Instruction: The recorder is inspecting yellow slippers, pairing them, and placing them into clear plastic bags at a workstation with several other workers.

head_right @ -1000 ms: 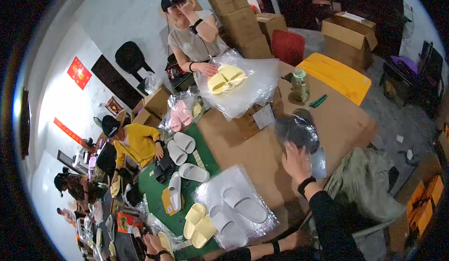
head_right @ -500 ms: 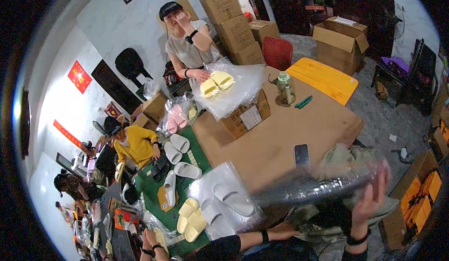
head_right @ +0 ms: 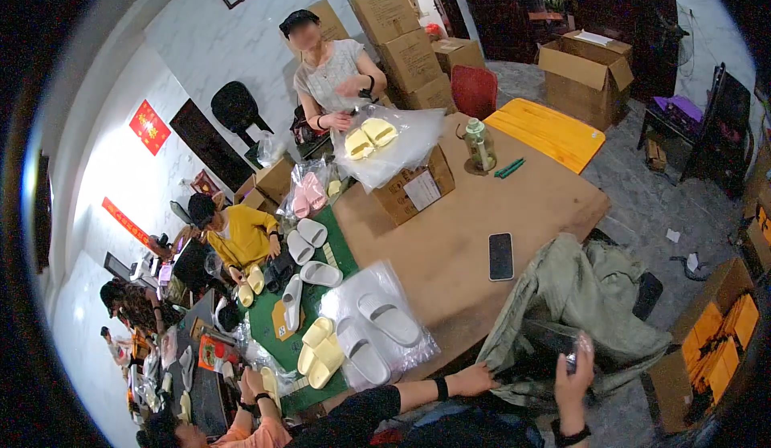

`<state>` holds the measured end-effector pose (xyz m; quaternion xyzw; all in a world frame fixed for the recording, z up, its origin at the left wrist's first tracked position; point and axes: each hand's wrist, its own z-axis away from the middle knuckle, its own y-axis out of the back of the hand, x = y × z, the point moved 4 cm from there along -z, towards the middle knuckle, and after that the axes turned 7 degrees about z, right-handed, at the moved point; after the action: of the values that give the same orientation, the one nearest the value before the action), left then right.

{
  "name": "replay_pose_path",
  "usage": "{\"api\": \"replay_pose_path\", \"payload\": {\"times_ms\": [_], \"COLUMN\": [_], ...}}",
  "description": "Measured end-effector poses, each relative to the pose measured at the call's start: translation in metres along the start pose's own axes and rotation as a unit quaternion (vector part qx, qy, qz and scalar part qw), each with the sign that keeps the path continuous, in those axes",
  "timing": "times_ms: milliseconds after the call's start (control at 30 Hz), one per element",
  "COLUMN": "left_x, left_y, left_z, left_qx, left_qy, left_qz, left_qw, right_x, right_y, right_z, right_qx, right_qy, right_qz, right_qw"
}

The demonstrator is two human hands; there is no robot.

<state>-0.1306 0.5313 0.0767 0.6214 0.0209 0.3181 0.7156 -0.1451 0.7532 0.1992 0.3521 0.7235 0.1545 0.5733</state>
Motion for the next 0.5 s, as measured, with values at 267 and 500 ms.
{"api": "replay_pose_path", "payload": {"times_ms": [267, 500], "left_x": [-0.001, -0.009], "left_y": [0.017, 0.015], "left_z": [-0.003, 0.006], "left_qx": [0.029, 0.025], "left_qy": [0.063, 0.110], "left_qz": [0.034, -0.074], "left_qw": [0.997, 0.991], "right_x": [0.055, 0.057], "right_y": [-0.087, -0.102], "right_z": [0.003, 0.041], "right_qx": [-0.284, -0.516], "right_qy": [0.059, 0.027], "right_qz": [0.229, 0.142], "right_qw": [0.929, 0.844]}}
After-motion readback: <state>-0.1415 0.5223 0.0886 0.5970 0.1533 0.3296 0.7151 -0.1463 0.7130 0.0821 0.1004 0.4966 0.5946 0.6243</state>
